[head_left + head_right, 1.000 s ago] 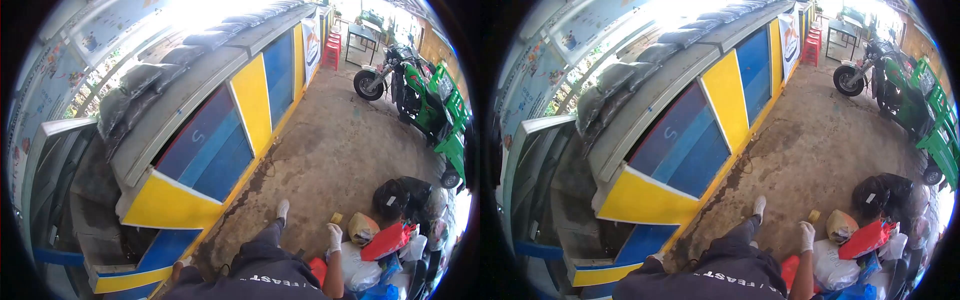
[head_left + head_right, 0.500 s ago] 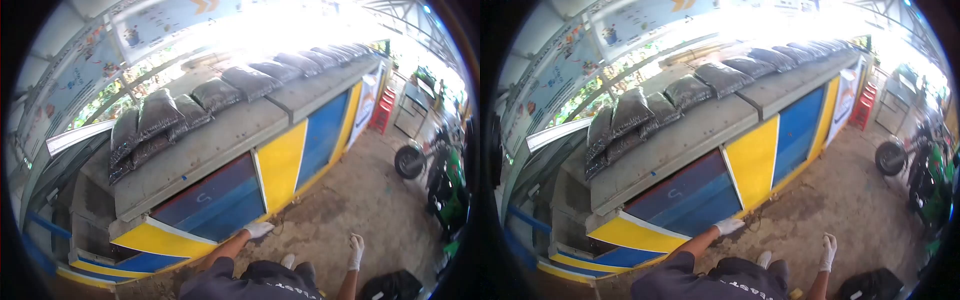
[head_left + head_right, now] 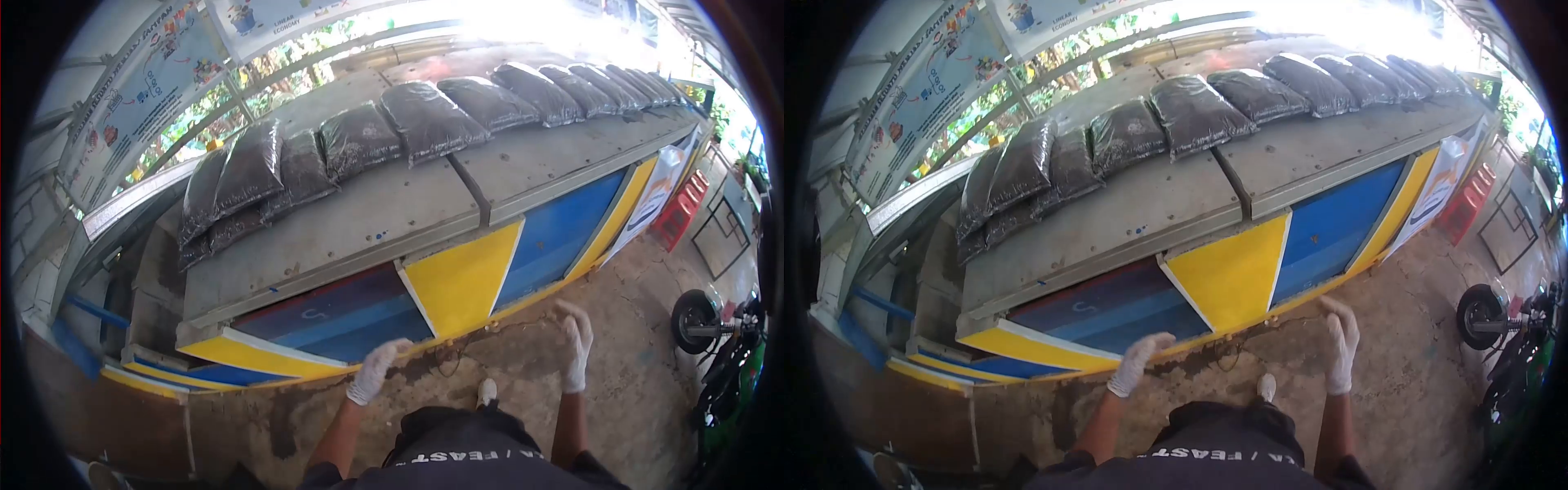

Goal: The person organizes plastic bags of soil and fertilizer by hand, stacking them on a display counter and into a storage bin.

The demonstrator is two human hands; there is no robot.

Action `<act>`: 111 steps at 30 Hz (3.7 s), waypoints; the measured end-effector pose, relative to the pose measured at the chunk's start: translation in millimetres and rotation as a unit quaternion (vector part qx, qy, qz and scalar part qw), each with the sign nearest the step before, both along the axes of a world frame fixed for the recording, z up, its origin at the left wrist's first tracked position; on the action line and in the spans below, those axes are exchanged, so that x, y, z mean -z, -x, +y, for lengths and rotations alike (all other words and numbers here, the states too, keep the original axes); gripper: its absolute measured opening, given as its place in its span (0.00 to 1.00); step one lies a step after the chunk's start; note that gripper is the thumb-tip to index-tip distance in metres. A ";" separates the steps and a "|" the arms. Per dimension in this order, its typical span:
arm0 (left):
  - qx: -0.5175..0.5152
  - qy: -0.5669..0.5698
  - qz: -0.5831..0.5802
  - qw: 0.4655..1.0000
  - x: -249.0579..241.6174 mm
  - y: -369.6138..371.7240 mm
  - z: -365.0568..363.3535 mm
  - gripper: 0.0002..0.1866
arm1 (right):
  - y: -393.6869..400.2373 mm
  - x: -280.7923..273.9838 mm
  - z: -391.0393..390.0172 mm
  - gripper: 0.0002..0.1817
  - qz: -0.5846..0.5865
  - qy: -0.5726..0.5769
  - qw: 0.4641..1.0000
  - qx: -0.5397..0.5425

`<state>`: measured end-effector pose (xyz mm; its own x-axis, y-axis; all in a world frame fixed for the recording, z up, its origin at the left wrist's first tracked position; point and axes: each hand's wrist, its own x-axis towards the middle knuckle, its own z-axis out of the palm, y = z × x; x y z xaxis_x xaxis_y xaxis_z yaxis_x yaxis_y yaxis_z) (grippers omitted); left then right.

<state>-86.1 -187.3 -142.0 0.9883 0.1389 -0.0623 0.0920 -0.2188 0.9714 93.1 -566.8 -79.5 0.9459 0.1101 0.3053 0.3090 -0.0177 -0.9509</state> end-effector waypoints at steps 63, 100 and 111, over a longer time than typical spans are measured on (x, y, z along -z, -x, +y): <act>-0.234 0.398 -0.180 0.869 -198.8 -103.6 390.8 0.47 | -272.0 -212.8 799.5 0.45 0.024 0.067 0.870 -0.487; -0.360 0.154 -0.394 0.831 -189.7 74.0 132.6 0.14 | -32.1 -244.6 431.4 0.26 0.099 -0.273 0.800 -0.526; -0.355 -0.029 -0.293 0.887 -160.8 163.2 -30.5 0.40 | 71.8 -111.7 296.3 0.39 0.194 -0.433 0.787 -0.394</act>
